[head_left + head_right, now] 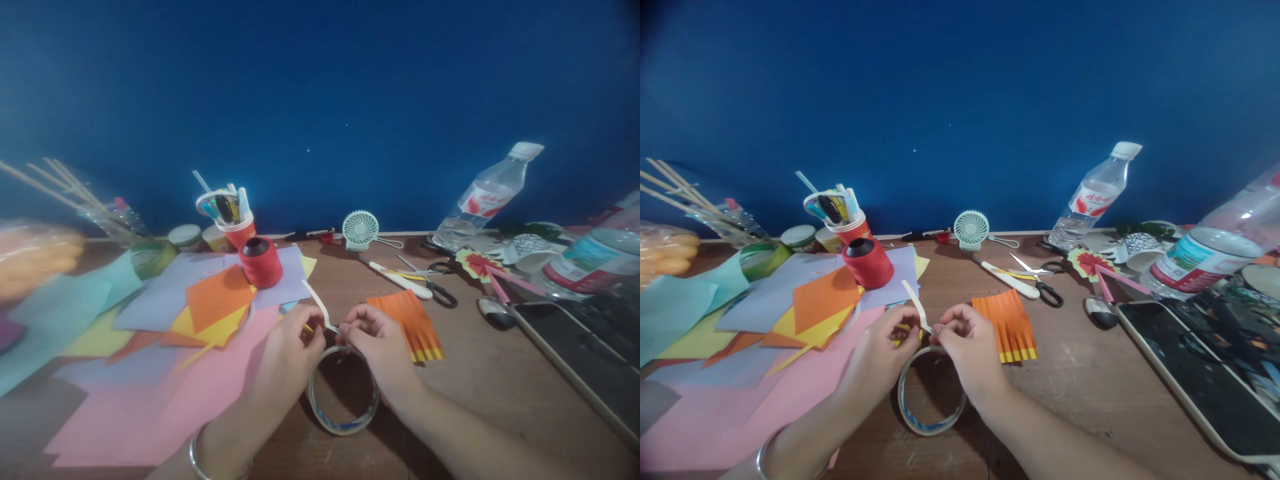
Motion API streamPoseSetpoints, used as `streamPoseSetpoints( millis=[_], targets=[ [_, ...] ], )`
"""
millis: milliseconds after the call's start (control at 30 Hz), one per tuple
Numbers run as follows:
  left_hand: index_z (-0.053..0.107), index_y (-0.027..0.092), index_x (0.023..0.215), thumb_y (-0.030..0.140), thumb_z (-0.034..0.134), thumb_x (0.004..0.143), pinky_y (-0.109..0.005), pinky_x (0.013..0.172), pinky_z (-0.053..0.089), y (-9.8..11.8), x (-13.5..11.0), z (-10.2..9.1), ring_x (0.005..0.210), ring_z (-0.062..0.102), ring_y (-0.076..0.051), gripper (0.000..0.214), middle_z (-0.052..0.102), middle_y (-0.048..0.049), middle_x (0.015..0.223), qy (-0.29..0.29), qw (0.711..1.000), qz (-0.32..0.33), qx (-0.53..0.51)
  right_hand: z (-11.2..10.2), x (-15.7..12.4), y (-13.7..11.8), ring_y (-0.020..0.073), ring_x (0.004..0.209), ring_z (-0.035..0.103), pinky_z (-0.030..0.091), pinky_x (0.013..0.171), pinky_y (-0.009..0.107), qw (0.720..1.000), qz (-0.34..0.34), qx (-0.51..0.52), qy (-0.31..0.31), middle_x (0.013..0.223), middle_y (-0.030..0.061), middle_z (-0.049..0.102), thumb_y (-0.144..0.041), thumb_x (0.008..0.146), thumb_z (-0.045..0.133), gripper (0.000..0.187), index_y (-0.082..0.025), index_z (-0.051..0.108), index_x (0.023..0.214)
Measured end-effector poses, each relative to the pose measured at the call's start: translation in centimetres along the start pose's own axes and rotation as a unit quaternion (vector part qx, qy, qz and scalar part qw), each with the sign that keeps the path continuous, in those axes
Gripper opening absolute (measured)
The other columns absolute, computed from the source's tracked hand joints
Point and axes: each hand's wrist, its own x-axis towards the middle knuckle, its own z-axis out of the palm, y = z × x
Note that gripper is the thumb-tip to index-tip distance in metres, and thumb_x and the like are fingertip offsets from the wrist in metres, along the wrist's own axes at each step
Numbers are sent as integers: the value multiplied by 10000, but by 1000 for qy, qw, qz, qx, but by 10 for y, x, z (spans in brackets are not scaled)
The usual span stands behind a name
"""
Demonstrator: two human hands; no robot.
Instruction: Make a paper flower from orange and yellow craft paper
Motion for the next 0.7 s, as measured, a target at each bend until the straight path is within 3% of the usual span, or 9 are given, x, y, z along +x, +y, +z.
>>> streamPoseSetpoints(
  millis=[367,533,700],
  targets=[
    [507,224,772,128,380,799,-249,632,388,-2,-3,-3,688,494,-147,161,506,4,759,25,990,55,131,1,-1,-2,95,470,540,440,464,184,1000,13,12,-10,456,-70,519,-260,620,698,209,-174,508,637],
    [509,225,775,113,367,803,-245,648,395,-2,-3,-4,730,495,-153,184,493,-2,774,27,986,56,152,4,-2,-6,41,350,406,457,482,201,999,31,8,-15,381,-109,443,-269,629,685,215,-176,491,624],
    [533,229,783,104,366,793,-243,654,406,-1,-2,-4,732,508,-153,210,507,-7,779,51,987,61,140,6,-2,-9,79,352,470,344,356,154,999,42,-16,-24,355,-87,469,-293,618,677,223,-178,487,636]
  ],
)
